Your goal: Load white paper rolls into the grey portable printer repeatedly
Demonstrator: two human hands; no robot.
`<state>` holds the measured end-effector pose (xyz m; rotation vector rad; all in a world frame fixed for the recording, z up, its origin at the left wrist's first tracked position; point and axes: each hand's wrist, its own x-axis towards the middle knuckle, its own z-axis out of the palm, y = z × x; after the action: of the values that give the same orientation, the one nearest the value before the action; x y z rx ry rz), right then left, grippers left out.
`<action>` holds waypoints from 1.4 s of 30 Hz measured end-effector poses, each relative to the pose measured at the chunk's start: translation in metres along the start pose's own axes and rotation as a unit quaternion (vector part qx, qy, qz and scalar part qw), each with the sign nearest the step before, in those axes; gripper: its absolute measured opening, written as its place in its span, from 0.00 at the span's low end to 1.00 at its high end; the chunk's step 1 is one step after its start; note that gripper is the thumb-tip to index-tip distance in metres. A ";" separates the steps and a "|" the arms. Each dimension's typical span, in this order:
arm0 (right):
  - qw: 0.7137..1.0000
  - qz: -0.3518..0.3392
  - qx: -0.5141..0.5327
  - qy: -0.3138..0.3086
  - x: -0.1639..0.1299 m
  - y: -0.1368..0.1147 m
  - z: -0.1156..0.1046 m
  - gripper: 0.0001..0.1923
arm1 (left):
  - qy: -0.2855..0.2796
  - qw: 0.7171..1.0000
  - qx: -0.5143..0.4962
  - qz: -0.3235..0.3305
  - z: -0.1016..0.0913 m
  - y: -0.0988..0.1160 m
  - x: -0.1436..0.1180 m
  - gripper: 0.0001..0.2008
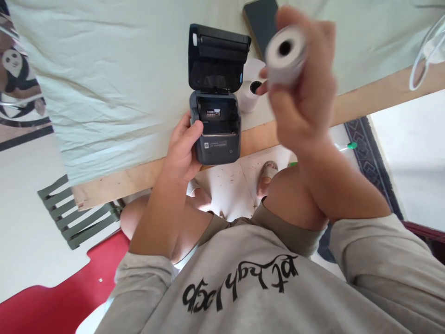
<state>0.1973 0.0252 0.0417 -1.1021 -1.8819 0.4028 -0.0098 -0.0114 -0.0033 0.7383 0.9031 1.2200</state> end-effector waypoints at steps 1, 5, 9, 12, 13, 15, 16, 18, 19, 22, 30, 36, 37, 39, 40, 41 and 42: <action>0.998 -0.063 -0.021 -0.012 0.000 -0.005 0.006 0.26 | -0.005 1.000 -0.012 -0.002 0.000 0.000 -0.001 0.14; 0.981 -0.183 -0.026 -0.061 0.004 -0.007 0.027 0.19 | -0.014 0.999 -0.035 -0.019 -0.002 0.001 -0.006 0.17; 0.984 -0.140 -0.037 -0.099 0.007 -0.006 0.035 0.15 | -0.010 0.999 -0.034 -0.024 -0.004 0.003 -0.007 0.18; 0.988 -0.105 -0.026 -0.107 0.005 -0.011 0.039 0.12 | -0.021 0.998 -0.032 -0.039 -0.005 0.005 -0.008 0.20; 0.989 -0.100 -0.020 -0.103 0.004 -0.011 0.040 0.11 | -0.021 0.998 -0.033 -0.043 -0.005 0.005 -0.008 0.21; 0.990 -0.091 -0.020 -0.104 0.003 -0.011 0.042 0.10 | -0.015 0.998 -0.036 -0.044 -0.005 0.005 -0.008 0.20; 0.990 -0.088 -0.026 -0.109 0.003 -0.009 0.043 0.08 | -0.013 0.998 -0.036 -0.044 -0.005 0.006 -0.007 0.20; 0.987 -0.088 -0.049 -0.125 0.004 -0.006 0.045 0.05 | -0.010 0.998 -0.034 -0.047 -0.003 0.006 -0.007 0.18; 0.986 -0.092 -0.059 -0.129 0.004 -0.005 0.045 0.06 | -0.010 0.998 -0.033 -0.048 -0.003 0.006 -0.007 0.18; 0.985 -0.098 -0.075 -0.122 0.005 -0.005 0.044 0.09 | -0.014 0.998 -0.032 -0.049 -0.001 0.006 -0.006 0.18; 0.976 -0.187 -0.106 -0.032 0.006 -0.015 0.037 0.13 | -0.015 0.999 -0.036 -0.026 0.001 0.004 -0.007 0.15; 0.950 -0.299 -0.066 0.058 -0.016 -0.020 0.034 0.08 | 0.005 0.999 -0.047 -0.004 0.002 0.006 -0.002 0.17; 0.948 -0.308 -0.061 0.050 -0.020 -0.021 0.037 0.08 | 0.001 0.999 -0.041 -0.006 0.002 0.005 -0.002 0.19; 0.951 -0.305 -0.059 0.008 -0.027 -0.023 0.042 0.10 | -0.006 1.000 -0.015 -0.017 -0.001 0.005 -0.001 0.24; 0.954 -0.293 -0.053 -0.015 -0.028 -0.024 0.045 0.11 | -0.005 1.000 -0.001 -0.022 -0.002 0.004 -0.001 0.26; 0.959 -0.279 -0.042 -0.029 -0.028 -0.023 0.046 0.10 | -0.005 1.000 0.012 -0.024 -0.002 0.004 -0.001 0.27; 0.962 -0.269 -0.024 -0.029 -0.026 -0.021 0.046 0.10 | -0.002 0.999 0.021 -0.023 -0.003 0.004 -0.002 0.28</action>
<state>0.1534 -0.0009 0.0164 -0.5700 -2.1552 0.0777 -0.0144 -0.0122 -0.0006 0.7497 0.9409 1.1605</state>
